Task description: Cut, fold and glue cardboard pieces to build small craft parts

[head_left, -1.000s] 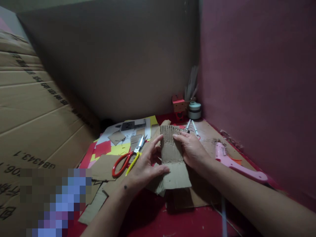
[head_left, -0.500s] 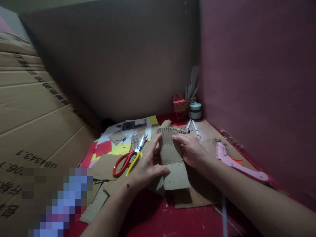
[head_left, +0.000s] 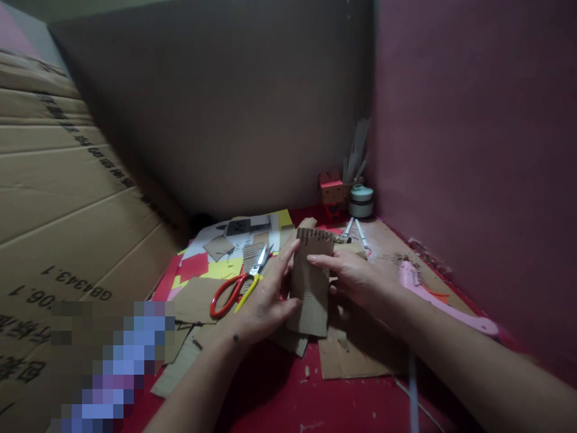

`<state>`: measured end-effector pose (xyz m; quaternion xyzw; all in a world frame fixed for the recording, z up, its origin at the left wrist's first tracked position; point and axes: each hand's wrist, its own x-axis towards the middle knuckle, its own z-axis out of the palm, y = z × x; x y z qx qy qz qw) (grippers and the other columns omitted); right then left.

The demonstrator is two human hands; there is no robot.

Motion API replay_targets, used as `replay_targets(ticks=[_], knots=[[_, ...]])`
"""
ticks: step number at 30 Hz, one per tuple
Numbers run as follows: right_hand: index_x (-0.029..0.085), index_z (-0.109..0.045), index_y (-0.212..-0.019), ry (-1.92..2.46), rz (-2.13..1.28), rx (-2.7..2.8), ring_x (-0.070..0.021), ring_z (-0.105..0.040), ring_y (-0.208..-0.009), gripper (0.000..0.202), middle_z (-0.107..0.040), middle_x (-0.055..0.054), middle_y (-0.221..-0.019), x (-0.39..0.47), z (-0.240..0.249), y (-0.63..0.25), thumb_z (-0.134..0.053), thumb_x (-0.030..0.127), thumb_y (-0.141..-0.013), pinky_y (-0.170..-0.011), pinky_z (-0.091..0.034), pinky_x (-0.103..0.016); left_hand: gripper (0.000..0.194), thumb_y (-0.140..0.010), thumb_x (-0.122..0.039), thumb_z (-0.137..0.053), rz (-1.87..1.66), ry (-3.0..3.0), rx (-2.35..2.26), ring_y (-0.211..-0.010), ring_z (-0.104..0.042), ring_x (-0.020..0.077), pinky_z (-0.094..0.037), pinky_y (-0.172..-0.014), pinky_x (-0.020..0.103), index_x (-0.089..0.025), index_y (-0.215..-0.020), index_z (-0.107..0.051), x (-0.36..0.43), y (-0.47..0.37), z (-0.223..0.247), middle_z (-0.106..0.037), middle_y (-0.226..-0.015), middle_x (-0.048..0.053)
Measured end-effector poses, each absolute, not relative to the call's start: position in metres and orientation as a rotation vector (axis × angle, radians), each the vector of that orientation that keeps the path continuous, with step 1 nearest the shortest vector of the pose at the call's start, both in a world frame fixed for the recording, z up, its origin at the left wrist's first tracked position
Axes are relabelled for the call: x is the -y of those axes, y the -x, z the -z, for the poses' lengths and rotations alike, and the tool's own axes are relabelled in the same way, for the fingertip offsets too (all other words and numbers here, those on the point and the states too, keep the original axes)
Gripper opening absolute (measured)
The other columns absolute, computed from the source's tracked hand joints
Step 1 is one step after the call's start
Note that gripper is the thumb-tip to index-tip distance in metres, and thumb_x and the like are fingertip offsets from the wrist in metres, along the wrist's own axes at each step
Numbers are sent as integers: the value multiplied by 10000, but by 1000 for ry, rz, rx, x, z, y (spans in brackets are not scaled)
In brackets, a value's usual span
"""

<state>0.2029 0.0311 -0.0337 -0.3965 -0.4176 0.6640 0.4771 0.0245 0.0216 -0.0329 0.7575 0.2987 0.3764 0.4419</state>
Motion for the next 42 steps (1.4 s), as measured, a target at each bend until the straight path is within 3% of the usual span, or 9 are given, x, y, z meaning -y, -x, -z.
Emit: replay_targets(ticks=[2,4,7,16,22,29,35,39,42], knots=[[199,-660,-850,1018,-1624,1015,-128,-542,-566,161,-653,-49,-731,-30,29,-206,-680,286,-716,-381,-337,-183,870,-691,1,-535,-868,-1891,-792,-962,-535,226,-442,-814,370,-301,-1420,-169,-23,-22,30,-541,-1107,87],[200,-653,-919,944,-1724,991,-139,-563,-599,194,-662,-52,-782,-30,27,-208,-668,271,-740,-390,-401,-191,870,-700,-7,-526,-861,-1877,-825,-907,-537,200,-440,-774,342,-295,-1421,-134,-24,-19,28,-548,-1015,60],[199,-627,-1017,773,-1896,881,-187,-624,-756,220,-680,-67,-913,-32,26,-208,-602,268,-809,-568,-552,-319,849,-706,-23,-539,-913,-1804,-801,-860,-528,175,-436,-737,318,-292,-1410,-148,-25,-18,27,-526,-970,42],[212,-625,-1002,749,-1846,644,-240,-632,-913,194,-697,-64,-935,-33,27,-203,-536,313,-863,-706,-548,-478,843,-625,-60,-679,-1075,-1517,-773,-752,-486,105,-412,-657,229,-238,-1349,-285,-31,-19,28,-496,-864,-5],[237,-627,-982,752,-1834,557,-264,-631,-895,202,-695,-69,-925,-34,30,-203,-616,323,-800,-687,-535,-530,384,-732,-269,-656,-1012,-1499,-909,-535,-449,70,-342,-505,223,-152,-1084,-558,-37,-14,33,-541,-701,-20],[218,-661,-902,629,-1832,672,-250,-623,-911,212,-705,-48,-897,-35,34,-202,-705,254,-697,-724,-532,-476,201,-745,-258,-614,-1108,-1470,-949,-587,-498,105,-369,-555,235,-159,-915,-653,-34,-14,31,-607,-699,8],[230,-716,-680,468,-1341,1313,-243,-580,-1012,88,-677,-51,-1009,-20,20,-205,-643,184,-695,-903,-429,-427,81,-693,-131,-544,-1410,-1389,-1017,-562,-475,87,-361,-539,204,-156,-693,-621,-37,-13,25,-564,-606,-18],[279,-735,-765,580,-876,1582,-258,-517,-1117,169,-625,-41,-1140,-6,8,-205,-680,148,-674,-977,-351,-440,220,-769,-339,-567,-1493,-1250,-1113,-536,-487,95,-349,-500,207,-131,-729,-627,-43,-11,28,-568,-585,1],[310,-730,-822,597,-661,1631,-260,-474,-1173,223,-623,-32,-1144,-3,10,-203,-681,137,-690,-1018,-305,-465,369,-766,-469,-569,-1294,-1173,-1013,-479,-475,93,-341,-454,212,-114,-680,-619,-41,-14,29,-557,-552,12]])
